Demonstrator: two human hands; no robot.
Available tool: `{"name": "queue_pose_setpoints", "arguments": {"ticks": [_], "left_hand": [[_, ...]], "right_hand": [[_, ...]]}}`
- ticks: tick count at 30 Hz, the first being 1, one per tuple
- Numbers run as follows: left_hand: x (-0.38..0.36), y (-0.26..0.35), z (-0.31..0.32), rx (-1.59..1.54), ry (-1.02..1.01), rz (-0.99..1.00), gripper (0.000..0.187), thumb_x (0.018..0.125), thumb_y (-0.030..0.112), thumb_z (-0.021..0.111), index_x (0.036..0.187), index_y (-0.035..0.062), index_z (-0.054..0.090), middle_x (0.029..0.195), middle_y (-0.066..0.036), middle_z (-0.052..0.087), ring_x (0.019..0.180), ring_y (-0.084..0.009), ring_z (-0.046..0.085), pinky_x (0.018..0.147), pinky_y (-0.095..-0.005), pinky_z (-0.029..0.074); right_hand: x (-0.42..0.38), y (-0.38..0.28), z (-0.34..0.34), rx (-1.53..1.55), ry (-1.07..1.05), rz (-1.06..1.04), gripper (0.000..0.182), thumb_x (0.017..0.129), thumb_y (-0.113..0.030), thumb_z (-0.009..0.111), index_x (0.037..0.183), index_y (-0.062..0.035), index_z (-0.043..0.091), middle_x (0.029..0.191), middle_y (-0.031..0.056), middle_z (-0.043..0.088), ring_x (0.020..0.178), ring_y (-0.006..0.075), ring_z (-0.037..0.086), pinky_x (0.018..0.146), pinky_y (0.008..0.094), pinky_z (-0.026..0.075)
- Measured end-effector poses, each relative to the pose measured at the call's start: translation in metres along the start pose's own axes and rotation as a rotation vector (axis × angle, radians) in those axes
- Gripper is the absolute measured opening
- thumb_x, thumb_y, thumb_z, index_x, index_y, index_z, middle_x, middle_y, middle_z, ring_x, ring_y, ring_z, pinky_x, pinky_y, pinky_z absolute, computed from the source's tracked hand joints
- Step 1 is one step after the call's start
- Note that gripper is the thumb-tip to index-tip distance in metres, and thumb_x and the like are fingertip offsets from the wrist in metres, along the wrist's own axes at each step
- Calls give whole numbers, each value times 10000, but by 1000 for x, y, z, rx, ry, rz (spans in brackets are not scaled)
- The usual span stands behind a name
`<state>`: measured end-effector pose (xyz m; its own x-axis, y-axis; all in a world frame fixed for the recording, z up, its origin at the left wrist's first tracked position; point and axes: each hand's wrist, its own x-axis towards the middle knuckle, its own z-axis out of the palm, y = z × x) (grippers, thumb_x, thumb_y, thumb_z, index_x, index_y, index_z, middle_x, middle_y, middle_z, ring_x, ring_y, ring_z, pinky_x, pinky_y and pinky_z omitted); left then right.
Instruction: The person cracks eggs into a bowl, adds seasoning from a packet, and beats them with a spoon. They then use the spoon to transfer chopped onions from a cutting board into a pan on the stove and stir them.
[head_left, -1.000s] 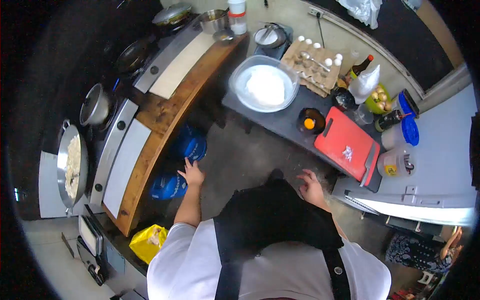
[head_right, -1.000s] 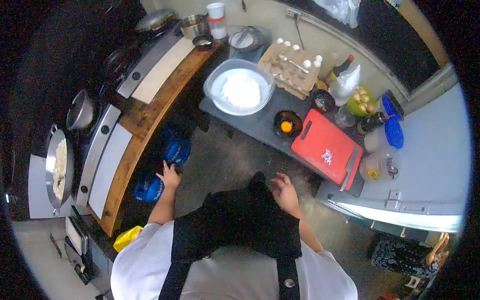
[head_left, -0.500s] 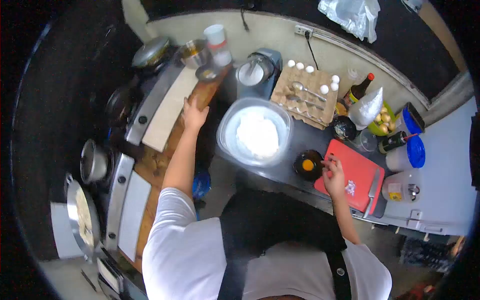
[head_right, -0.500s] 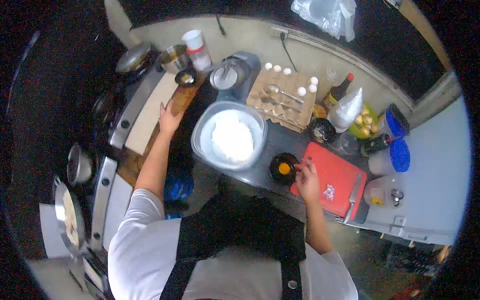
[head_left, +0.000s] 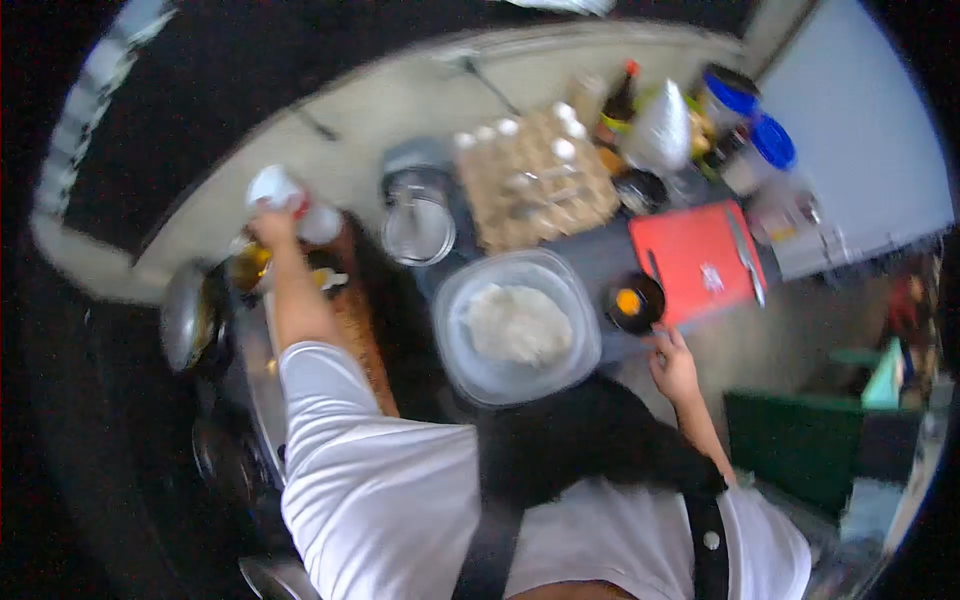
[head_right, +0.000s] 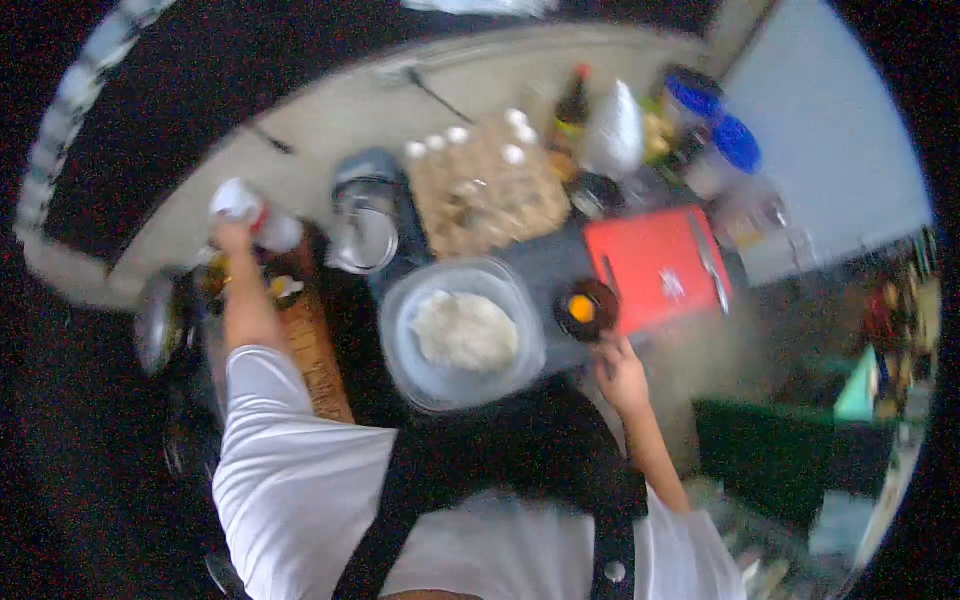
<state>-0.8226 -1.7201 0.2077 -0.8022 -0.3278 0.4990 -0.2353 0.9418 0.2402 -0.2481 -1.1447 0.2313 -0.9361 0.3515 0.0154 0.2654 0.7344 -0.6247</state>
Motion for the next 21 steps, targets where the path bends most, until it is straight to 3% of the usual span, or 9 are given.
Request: {"name": "queue_pose_setpoints", "arguments": {"ticks": [5, 6, 10, 12, 14, 16, 18, 20, 21], "left_hand": [[16, -18, 25, -11, 11, 6, 720, 722, 635, 718, 1036, -12, 686, 974, -226, 687, 885, -397, 655, 771, -489, 511], [9, -17, 22, -80, 26, -62, 692, 713, 624, 732, 1032, 11, 694, 962, -228, 691, 866, -398, 658, 765, -498, 507], [-52, -1, -59, -199, 212, -88, 580, 700, 512, 793, 925, -14, 705, 903, -206, 680, 838, -380, 651, 739, -465, 506], [-81, -12, -92, -214, 373, 6, 524, 679, 462, 829, 861, -8, 687, 880, -166, 660, 833, -355, 632, 737, -443, 505], [-131, 11, -160, -264, 341, 60, 450, 671, 381, 858, 791, 2, 647, 875, -138, 642, 822, -337, 614, 741, -428, 500], [-192, 53, -228, -434, 252, 54, 303, 715, 130, 848, 788, 27, 574, 932, -102, 612, 898, -255, 623, 783, -372, 540], [-251, 73, -259, -695, 139, 35, 300, 715, 39, 834, 827, 38, 556, 973, -88, 602, 975, -236, 609, 805, -363, 545], [-317, 107, -276, -931, 34, 35, 289, 716, 51, 843, 843, 15, 586, 896, -72, 619, 875, -195, 590, 724, -312, 524], [-355, 125, -279, -966, -70, -54, 293, 699, 25, 836, 837, 32, 578, 979, -98, 622, 952, -227, 594, 808, -343, 509]], "right_hand": [[-17, -5, -19, -79, -89, 181, 211, 781, -54, 607, 981, -78, 669, 1200, 129, 592, 978, 344, 630, 818, 415, 534], [-19, 12, -14, -186, 26, -46, 218, 780, -54, 607, 987, -77, 670, 1176, 126, 596, 964, 340, 636, 806, 412, 539], [3, 18, -25, -85, -41, 110, 226, 785, -48, 607, 996, -91, 675, 1180, 126, 599, 1012, 331, 631, 828, 418, 536], [18, 38, -24, -69, -19, -2, 229, 784, -48, 612, 999, -100, 672, 1166, 125, 604, 1022, 331, 625, 840, 420, 532], [34, 58, -27, -56, 43, -146, 239, 780, -47, 619, 1007, -102, 671, 1145, 121, 608, 1010, 331, 626, 841, 415, 532], [52, 74, -36, -19, 11, -171, 248, 774, -39, 619, 1008, -102, 673, 1131, 119, 611, 1015, 335, 623, 846, 416, 529], [68, 100, -46, 13, -29, -198, 257, 768, -32, 619, 1009, -102, 675, 1116, 117, 615, 1020, 338, 620, 852, 417, 526], [85, 133, -51, 12, -29, -237, 212, 783, -55, 647, 992, -76, 675, 1020, 119, 640, 937, 318, 641, 788, 402, 534], [92, 139, -59, 25, -56, -264, 212, 783, -55, 647, 992, -76, 675, 1020, 119, 640, 937, 318, 641, 788, 402, 534]]}}
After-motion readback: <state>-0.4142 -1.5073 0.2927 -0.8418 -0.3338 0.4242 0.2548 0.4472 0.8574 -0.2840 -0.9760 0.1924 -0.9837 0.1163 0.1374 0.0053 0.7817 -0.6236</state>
